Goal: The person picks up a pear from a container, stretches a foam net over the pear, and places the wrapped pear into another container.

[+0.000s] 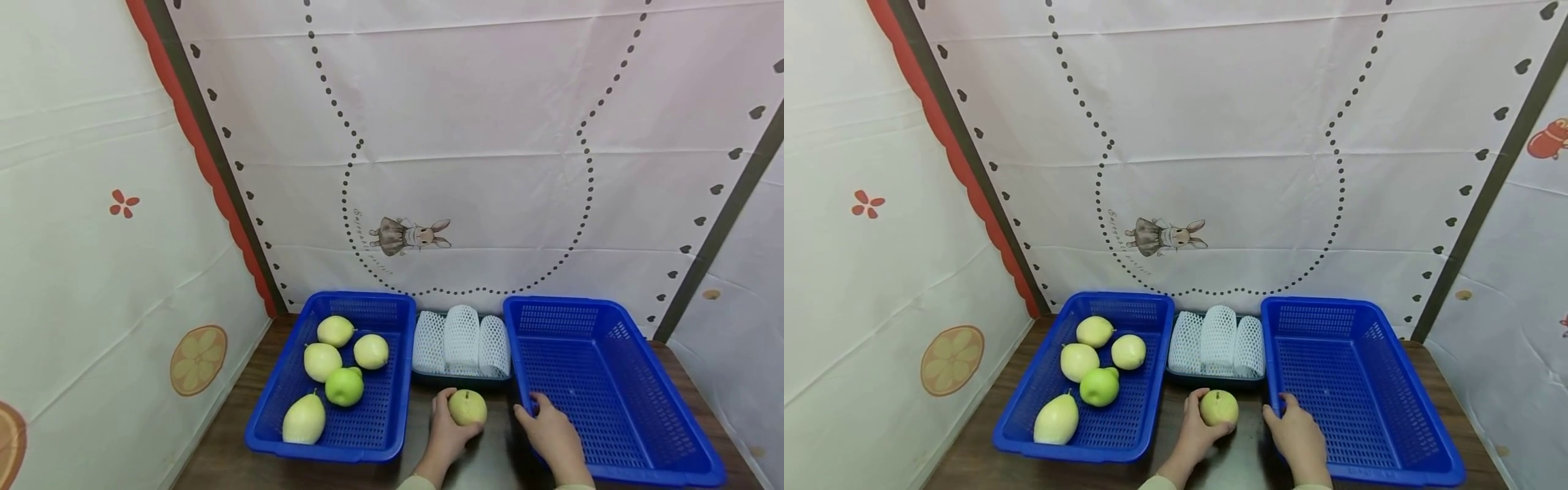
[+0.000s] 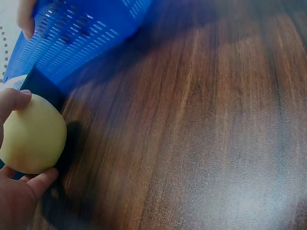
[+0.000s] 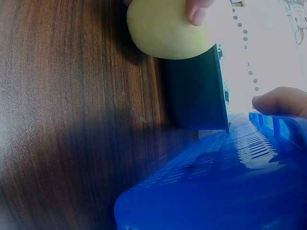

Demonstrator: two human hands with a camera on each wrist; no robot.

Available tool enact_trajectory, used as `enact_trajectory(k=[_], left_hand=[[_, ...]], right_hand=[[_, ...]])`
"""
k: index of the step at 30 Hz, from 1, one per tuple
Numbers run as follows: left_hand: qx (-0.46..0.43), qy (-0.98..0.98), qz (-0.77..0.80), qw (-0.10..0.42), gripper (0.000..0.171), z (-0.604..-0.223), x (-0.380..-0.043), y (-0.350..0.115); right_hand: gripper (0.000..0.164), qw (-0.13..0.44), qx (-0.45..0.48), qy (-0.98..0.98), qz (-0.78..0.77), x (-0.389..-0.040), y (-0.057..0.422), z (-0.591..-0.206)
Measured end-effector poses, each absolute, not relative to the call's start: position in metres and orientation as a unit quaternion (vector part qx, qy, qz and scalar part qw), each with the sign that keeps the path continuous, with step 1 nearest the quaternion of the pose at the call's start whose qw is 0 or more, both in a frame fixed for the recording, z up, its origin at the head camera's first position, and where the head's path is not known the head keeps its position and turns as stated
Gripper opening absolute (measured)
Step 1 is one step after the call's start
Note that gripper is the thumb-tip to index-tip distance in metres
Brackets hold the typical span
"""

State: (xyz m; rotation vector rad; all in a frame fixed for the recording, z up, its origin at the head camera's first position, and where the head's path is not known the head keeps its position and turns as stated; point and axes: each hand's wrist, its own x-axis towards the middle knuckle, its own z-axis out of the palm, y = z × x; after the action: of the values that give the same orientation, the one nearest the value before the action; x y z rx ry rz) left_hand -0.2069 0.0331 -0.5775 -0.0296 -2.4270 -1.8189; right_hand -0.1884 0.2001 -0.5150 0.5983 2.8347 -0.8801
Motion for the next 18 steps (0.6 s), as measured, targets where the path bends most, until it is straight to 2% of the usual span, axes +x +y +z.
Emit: enact_trajectory(k=[18], left_hand=[[-0.010, -0.807, -0.589, 0.033, 0.075, -0.5798, -0.2092, 0.0355]], right_hand=[[0.061, 0.061, 0.204, 0.934, -0.286, -0.1899, 0.1994, -0.5168]])
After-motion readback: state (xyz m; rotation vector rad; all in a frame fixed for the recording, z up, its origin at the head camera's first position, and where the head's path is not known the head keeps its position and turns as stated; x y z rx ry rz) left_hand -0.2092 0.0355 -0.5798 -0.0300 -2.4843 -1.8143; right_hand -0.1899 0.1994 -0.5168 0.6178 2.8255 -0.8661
